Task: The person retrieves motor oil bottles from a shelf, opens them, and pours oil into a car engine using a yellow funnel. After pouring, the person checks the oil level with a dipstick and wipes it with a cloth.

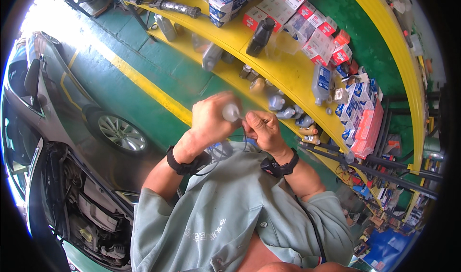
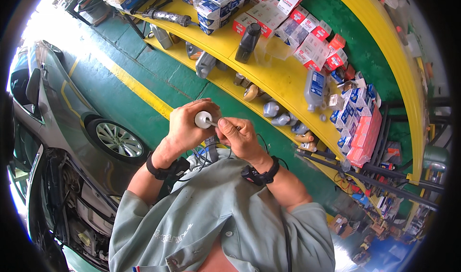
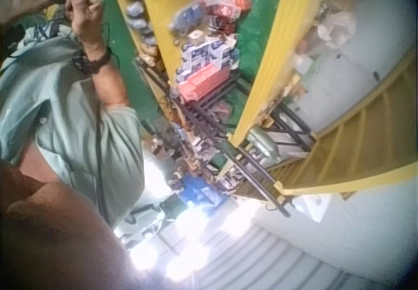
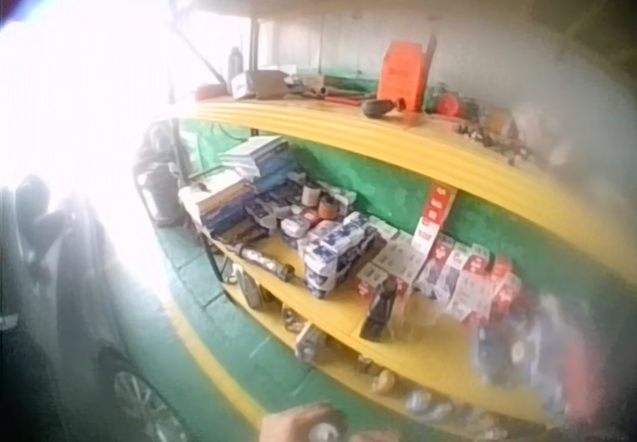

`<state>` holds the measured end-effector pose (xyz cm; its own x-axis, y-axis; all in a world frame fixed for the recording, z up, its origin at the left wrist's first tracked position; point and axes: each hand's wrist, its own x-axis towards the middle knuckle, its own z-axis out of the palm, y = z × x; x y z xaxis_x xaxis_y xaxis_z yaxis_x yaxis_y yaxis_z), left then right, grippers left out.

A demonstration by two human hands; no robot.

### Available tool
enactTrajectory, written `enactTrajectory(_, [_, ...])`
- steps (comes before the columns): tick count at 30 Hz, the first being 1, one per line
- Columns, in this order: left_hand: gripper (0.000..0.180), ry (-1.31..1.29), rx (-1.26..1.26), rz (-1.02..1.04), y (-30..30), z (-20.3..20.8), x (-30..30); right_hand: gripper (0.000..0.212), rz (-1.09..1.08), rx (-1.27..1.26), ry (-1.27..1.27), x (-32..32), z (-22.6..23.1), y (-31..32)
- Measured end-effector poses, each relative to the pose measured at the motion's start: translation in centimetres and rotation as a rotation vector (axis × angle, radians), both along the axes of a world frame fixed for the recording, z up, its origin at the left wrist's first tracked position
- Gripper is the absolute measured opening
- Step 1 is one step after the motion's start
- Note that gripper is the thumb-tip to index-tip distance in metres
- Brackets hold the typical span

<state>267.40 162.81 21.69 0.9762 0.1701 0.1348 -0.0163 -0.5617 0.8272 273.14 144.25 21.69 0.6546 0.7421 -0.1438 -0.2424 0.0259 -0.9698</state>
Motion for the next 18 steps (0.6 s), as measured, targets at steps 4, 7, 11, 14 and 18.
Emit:
enactTrajectory(4, [0.035, 0.065, -0.079, 0.004, 0.0, 0.7, 0.1, 0.046, -0.026, 0.073, 0.129, -0.4, -1.2, 0.2])
enactTrajectory(7, [0.034, 0.090, -0.201, 0.001, -0.2, 0.9, 0.3, 0.047, -0.026, 0.097, 0.180, -0.7, -0.8, 0.3])
enactTrajectory(11, [0.033, -0.017, -0.141, 0.006, -0.4, 1.2, 1.3, 0.041, 0.040, 0.089, -0.006, 0.7, -0.8, -0.6])
enactTrajectory(14, [0.032, -0.045, -0.132, 0.036, -0.6, 1.5, 1.4, 0.031, 0.009, 0.026, -0.282, 1.4, -0.8, -1.2])
enactTrajectory(18, [0.035, -0.104, -0.019, 0.066, -0.7, 1.7, 1.2, 0.024, 0.010, -0.136, -0.416, 2.6, 0.2, -3.2])
